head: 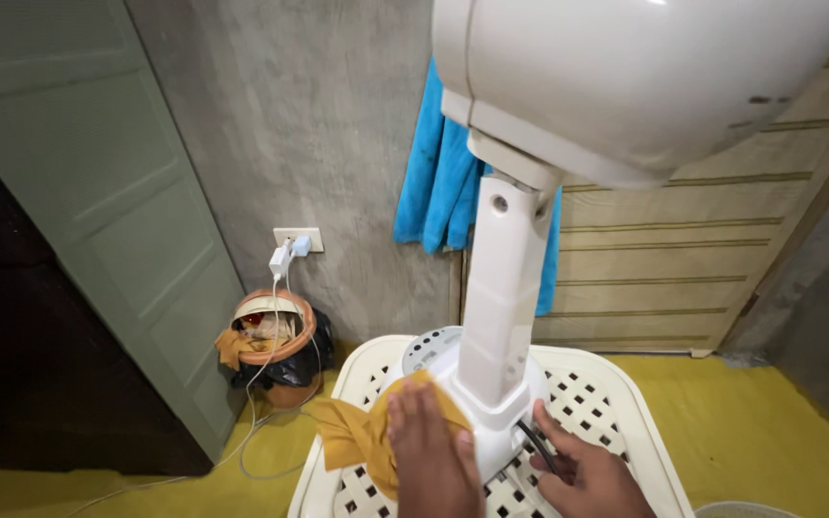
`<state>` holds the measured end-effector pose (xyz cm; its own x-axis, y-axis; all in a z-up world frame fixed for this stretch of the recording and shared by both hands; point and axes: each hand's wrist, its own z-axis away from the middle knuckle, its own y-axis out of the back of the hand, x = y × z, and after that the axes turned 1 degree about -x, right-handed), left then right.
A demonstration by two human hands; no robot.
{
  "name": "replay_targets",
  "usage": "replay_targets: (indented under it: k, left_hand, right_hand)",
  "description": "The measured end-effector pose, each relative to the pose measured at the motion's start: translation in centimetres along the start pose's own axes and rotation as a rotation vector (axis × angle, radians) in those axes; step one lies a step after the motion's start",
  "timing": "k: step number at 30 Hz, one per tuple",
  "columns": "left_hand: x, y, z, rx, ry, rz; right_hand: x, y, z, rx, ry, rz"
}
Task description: The person wipes the base and stand of a white pedestal fan with a yellow cloth, then wipes the power cord and plug. The fan remains on a white plastic basket throughout the task.
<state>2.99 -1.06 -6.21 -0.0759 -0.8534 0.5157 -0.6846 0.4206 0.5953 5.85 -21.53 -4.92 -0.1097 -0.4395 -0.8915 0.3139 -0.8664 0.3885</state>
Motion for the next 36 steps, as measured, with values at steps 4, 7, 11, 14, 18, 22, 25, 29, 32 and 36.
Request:
replay_targets:
  k: [4, 7, 11, 14, 18, 22, 25, 29, 32, 36]
  left_hand:
    - [-1.4, 1.7, -2.0, -0.133, 0.225, 0.238]
    - [-1.4, 3.7, -3.9, -0.171, 0.109, 0.238]
    - [0.7, 5.7, -2.8, -0.170, -0.147, 0.162]
    - [1.9, 6.7, -1.8, -0.115, -0.208, 0.121]
    - [2.1, 8.4, -0.4, -0.104, -0.364, 0.222]
    - [0.3, 8.8, 1.1, -0.308, -0.375, 0.415]
    - [-0.4, 7.2, 0.1, -0.170, 0.440, 0.982]
    - [-3.2, 7.7, -2.2, 0.140, 0.648, 0.953]
    - [-4.0, 8.4, -2.7, 0.066, 0.678, 1.035]
    - [-1.2, 7.8, -1.8, -0.193, 0.249, 0.778]
  right_hand:
    - [-0.4, -0.3, 1.5, 0.046, 0.116, -0.036]
    - [-1.8, -0.4, 2.7, 0.031, 0.105, -0.117]
    - [-2.7, -0.6, 2.7, 0.025, 0.088, -0.060]
    - [-1.9, -0.3, 2.6, 0.022, 0.101, -0.012]
    - [-1.4, -0.8, 2.3, 0.039, 0.219, -0.096]
    - [-2.9, -0.5, 2.8, 0.096, -0.007, 0.100]
    - [-4.1, -0.7, 3.7, 0.092, -0.020, 0.090]
    - [-4.3, -0.6, 3.5, 0.100, -0.056, 0.101]
    - [-3.6, -1.0, 3.0, 0.078, 0.034, -0.001]
    - [-3.4, -0.5, 3.4, 0.079, 0.005, 0.085]
